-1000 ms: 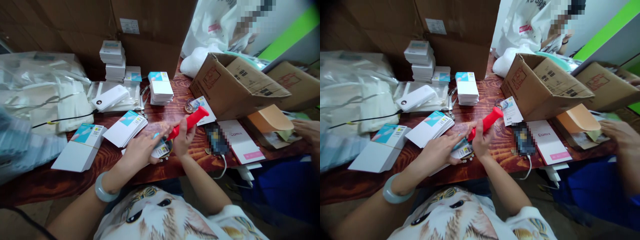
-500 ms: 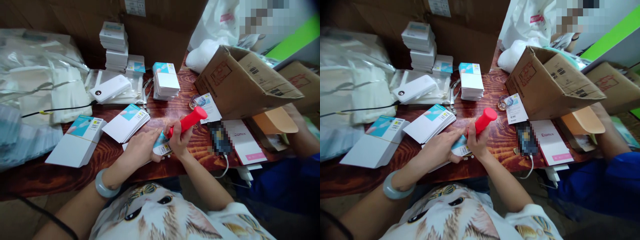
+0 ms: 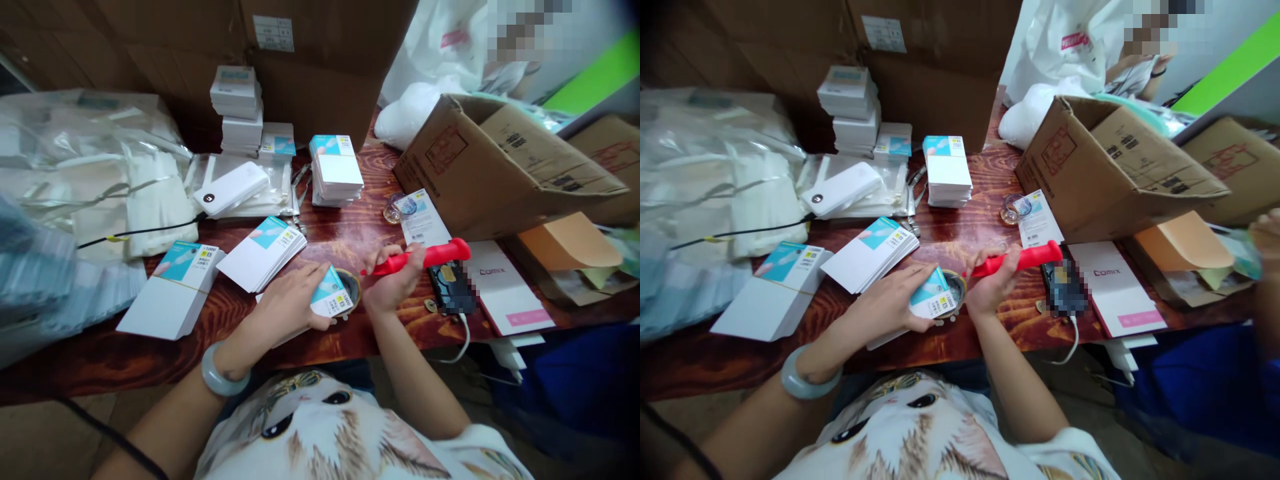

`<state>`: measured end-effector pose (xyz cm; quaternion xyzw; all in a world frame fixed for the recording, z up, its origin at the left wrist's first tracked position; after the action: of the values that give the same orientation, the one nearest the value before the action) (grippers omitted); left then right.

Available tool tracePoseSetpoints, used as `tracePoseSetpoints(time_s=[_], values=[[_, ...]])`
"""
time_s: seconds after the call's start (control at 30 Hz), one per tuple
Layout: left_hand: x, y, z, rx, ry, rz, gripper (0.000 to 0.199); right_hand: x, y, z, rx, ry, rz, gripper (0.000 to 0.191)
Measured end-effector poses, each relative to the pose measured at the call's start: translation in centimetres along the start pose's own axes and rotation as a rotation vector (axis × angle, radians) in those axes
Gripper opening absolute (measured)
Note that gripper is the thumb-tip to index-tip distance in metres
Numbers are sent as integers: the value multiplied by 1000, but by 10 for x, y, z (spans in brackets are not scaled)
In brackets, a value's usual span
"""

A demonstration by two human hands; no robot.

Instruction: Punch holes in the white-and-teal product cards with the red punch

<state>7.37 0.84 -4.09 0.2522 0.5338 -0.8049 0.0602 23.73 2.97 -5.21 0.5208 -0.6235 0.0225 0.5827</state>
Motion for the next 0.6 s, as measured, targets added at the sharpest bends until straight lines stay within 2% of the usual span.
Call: tracePoseSetpoints(time_s=[0.07, 0.17, 0.27, 0.3, 0.4, 0.5, 0.6], values=[[8, -3, 9, -55, 4, 104, 98, -1, -5, -16, -66, 11, -5, 28], [20, -19, 21, -133, -65, 242, 95, -4, -16, -34, -83, -8, 26, 32], [15, -43, 11, -281, -80, 369, 85, -4, -26, -42, -107, -32, 56, 33], [8, -51, 0, -326, -41, 398, 80, -3, -28, -43, -125, -42, 61, 33], [-25, -58, -47, -297, 186, 322, 69, 1, -34, -44, -186, -90, 80, 33], [-52, -47, -100, -224, 268, 11, 48, 4, -36, -43, -217, -143, 95, 34], [-61, -31, -128, -161, 262, -139, 47, 6, -35, -40, -220, -172, 104, 34]])
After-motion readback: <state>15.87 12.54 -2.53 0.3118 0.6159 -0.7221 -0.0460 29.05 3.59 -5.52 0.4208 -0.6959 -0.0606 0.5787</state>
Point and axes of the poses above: each hand's wrist, its own z-axis away from the middle knuckle, its own y-axis out of the palm, x = y × z, the point moved 2 cm from there along -z, towards the middle knuckle, and after that the axes turned 11 degrees about -y, right-handed, at the moved point
